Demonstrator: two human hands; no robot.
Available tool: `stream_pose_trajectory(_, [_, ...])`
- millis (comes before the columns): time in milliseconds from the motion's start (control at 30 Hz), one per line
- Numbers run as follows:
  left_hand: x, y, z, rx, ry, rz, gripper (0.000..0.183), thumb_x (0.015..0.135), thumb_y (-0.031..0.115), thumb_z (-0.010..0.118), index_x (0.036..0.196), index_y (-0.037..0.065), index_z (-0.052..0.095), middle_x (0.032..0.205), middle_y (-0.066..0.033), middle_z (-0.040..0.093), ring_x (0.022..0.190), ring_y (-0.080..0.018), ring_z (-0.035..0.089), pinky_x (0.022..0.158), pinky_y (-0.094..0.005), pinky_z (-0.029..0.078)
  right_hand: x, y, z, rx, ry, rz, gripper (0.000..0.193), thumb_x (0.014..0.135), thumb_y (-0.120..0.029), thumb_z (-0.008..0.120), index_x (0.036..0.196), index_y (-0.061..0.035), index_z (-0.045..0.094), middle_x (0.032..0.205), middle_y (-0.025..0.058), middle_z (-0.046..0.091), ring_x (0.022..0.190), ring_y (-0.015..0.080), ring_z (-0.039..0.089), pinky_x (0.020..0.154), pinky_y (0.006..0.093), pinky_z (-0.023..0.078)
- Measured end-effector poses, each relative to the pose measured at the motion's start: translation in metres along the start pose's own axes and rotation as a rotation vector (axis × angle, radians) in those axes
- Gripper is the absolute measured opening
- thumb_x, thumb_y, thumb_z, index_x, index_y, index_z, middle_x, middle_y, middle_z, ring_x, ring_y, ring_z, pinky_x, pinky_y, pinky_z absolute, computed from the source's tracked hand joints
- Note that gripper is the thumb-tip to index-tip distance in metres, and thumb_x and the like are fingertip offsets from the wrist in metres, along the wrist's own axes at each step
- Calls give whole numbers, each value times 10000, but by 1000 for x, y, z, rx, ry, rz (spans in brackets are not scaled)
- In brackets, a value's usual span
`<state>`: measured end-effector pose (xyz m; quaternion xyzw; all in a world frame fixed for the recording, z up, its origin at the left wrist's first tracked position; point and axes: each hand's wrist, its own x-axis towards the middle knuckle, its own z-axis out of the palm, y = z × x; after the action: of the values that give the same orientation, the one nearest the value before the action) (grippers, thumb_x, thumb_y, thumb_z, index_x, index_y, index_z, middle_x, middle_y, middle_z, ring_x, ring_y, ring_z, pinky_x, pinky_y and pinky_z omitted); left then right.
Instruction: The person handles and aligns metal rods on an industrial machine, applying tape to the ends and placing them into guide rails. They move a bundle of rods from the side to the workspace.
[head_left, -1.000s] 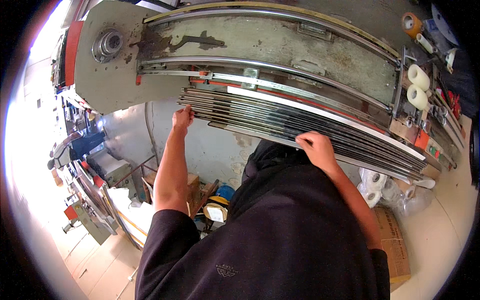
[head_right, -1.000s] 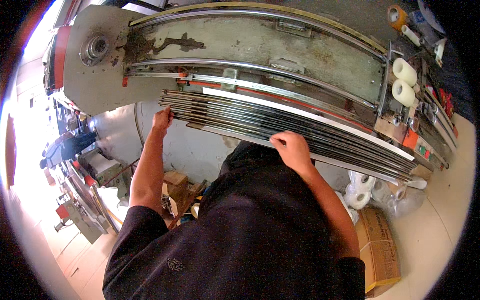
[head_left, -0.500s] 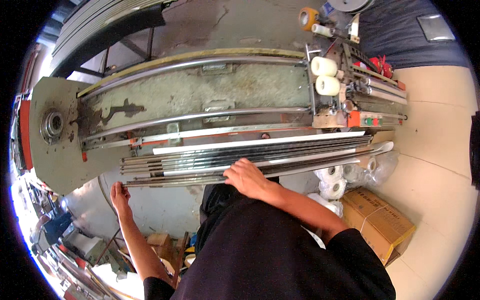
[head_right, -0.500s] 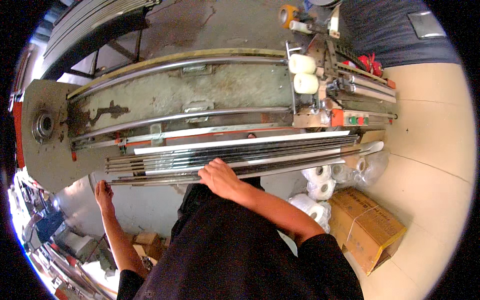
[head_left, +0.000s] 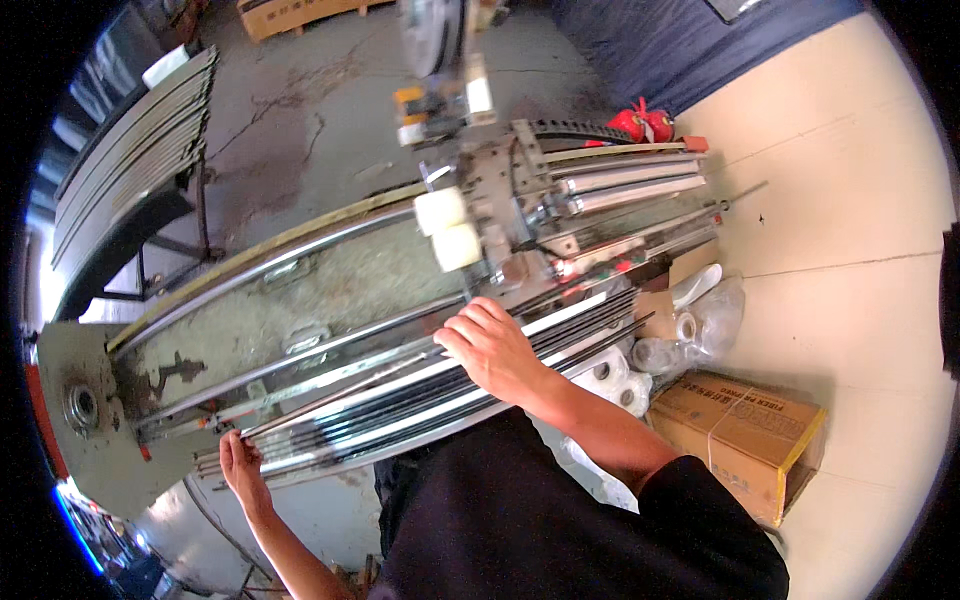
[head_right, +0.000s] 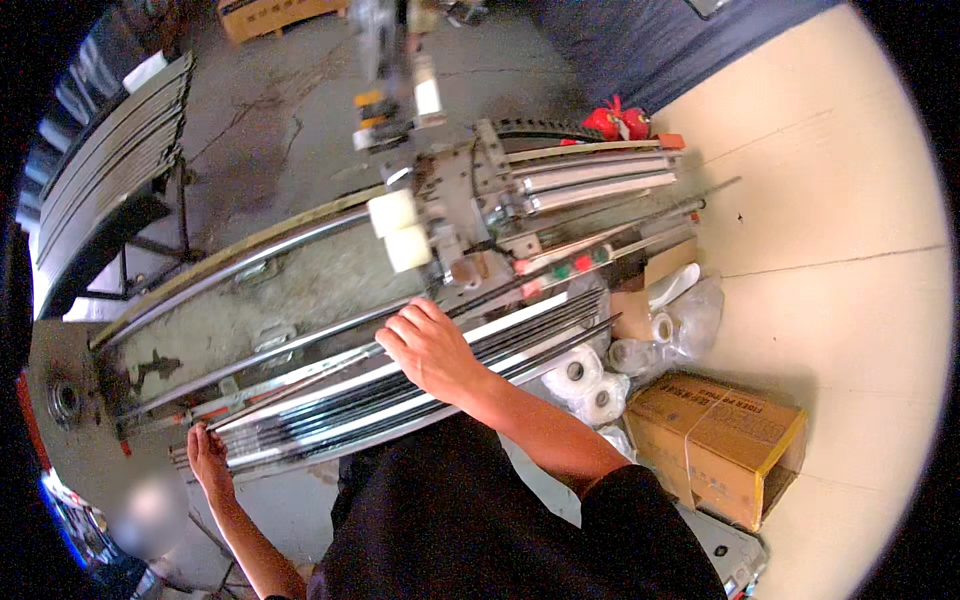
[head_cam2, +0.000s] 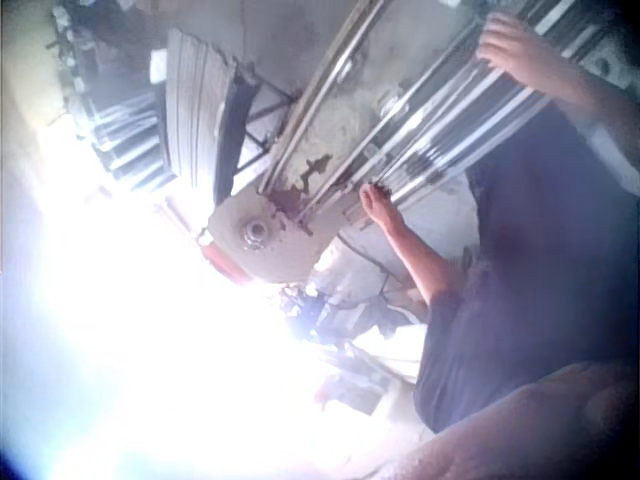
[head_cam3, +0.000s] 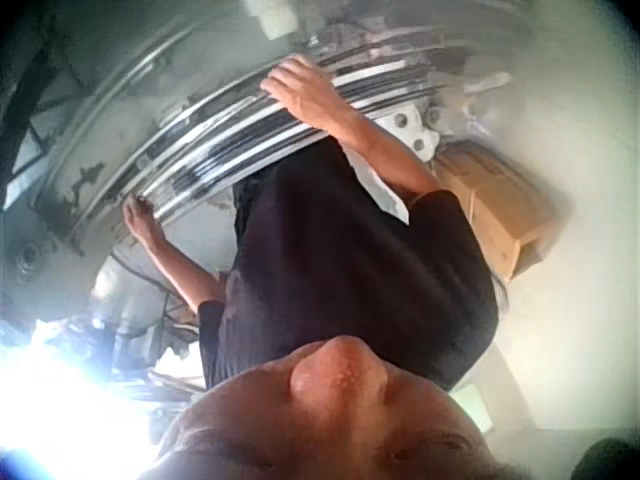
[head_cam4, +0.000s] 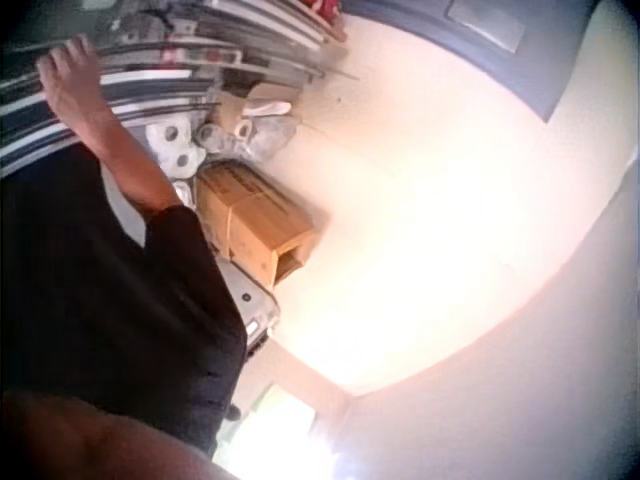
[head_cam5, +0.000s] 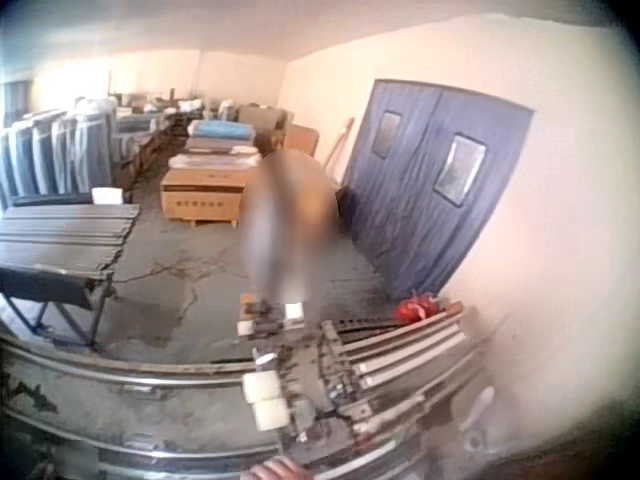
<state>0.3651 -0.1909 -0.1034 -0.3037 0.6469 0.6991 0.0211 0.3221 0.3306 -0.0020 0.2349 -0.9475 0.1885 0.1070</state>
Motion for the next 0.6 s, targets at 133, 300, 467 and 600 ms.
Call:
stream_pose_trajectory(133, [-19,27,78,-49,-21,95,191,1127,315,608,1166,132,645,884,38,595,772,-39,519,678,-193,417,1,77,-25,-33,62,-23,231,882,-168,749,1081,-74,682,1050,67,680,1063,275,634,1037,444,472])
stream_pose_trajectory(300, [-22,46,147,-16,0,147,219,1117,323,626,1195,121,653,889,29,599,779,-50,523,705,-202,443,0,158,-33,0,100,-40,255,858,-174,779,1071,-74,681,1040,59,689,1044,276,645,1019,446,482])
stream_pose_trajectory(467, [-14,77,215,144,17,193,192,1090,269,657,1105,80,689,880,24,583,809,-69,532,736,-241,458,3,215,-29,32,171,-50,267,830,-164,826,1037,-99,671,964,52,697,949,278,664,945,458,494])
stream_pose_trajectory(600, [15,87,235,74,23,178,203,1117,253,624,1138,57,670,891,-20,641,785,-84,579,745,-233,482,22,216,-33,193,161,185,541,744,-73,889,1227,-101,646,955,51,702,939,312,651,922,452,497])
